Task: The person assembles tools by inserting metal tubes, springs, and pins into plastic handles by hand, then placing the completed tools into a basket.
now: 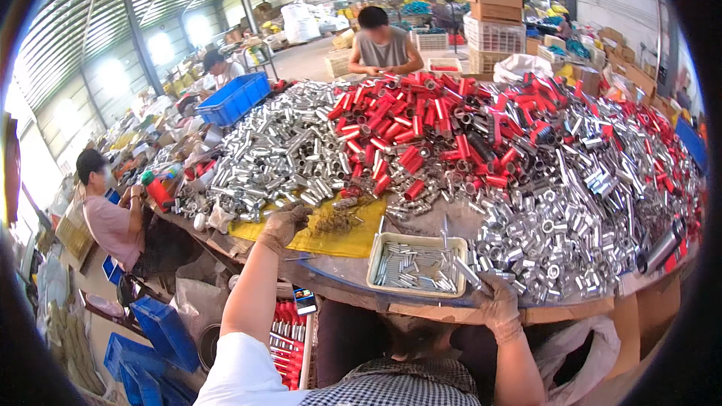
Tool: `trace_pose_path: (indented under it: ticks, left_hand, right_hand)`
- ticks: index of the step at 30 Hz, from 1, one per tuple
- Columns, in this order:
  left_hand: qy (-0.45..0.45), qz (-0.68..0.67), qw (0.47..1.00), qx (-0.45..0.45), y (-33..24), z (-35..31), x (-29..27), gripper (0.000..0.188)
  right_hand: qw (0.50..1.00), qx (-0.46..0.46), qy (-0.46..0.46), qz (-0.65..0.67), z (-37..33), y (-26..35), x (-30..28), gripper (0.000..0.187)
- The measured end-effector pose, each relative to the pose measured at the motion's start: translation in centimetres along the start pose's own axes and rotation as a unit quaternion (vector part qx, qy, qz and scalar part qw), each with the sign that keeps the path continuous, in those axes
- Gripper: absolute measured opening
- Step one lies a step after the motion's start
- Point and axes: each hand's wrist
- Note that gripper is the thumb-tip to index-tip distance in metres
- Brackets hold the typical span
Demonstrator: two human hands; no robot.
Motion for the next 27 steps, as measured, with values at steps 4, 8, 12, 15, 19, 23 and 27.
trace_pose_path:
  ticks: [4, 8, 12, 15, 19, 23, 27]
  left_hand:
    - [0.050, 0.299, 0.950, 0.071, -0.1, 0.4, 0.5, 0.035]
    - [0.090, 0.338, 0.920, 0.177, 3.3, 0.7, -0.1, 0.038]
    - [0.101, 0.373, 0.882, 0.269, 3.2, 0.2, 2.7, 0.050]
    - [0.111, 0.397, 0.869, 0.274, 2.2, -0.7, 5.4, 0.044]
    - [0.145, 0.386, 0.882, 0.231, 3.6, -0.5, 4.0, 0.043]
    - [0.102, 0.334, 0.920, 0.181, 2.8, -1.4, 4.5, 0.038]
    - [0.199, 0.142, 0.939, 0.242, -1.4, -4.8, 8.4, 0.041]
  right_hand:
    - [0.993, 0.054, 0.024, 0.102, 0.7, -0.3, -0.7, 0.035]
    - [0.966, 0.142, 0.060, 0.209, 0.0, 5.6, -1.0, 0.039]
    - [0.954, 0.143, 0.087, 0.249, -0.7, 7.2, -0.3, 0.045]
    - [0.941, 0.151, 0.112, 0.282, -1.4, 8.5, 0.4, 0.055]
    - [0.957, 0.153, 0.128, 0.211, -2.0, 9.8, 1.0, 0.054]
    - [0.925, 0.222, 0.157, 0.265, -2.4, 9.8, 0.6, 0.037]
    - [0.847, 0.274, 0.157, 0.427, -1.2, 9.9, 2.0, 0.041]
Point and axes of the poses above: each hand's wrist, its own z-axis towards the middle knuckle, its own x-axis out of the palm, y = z × x, and after that the axes turned 11 degrees about x, right-handed
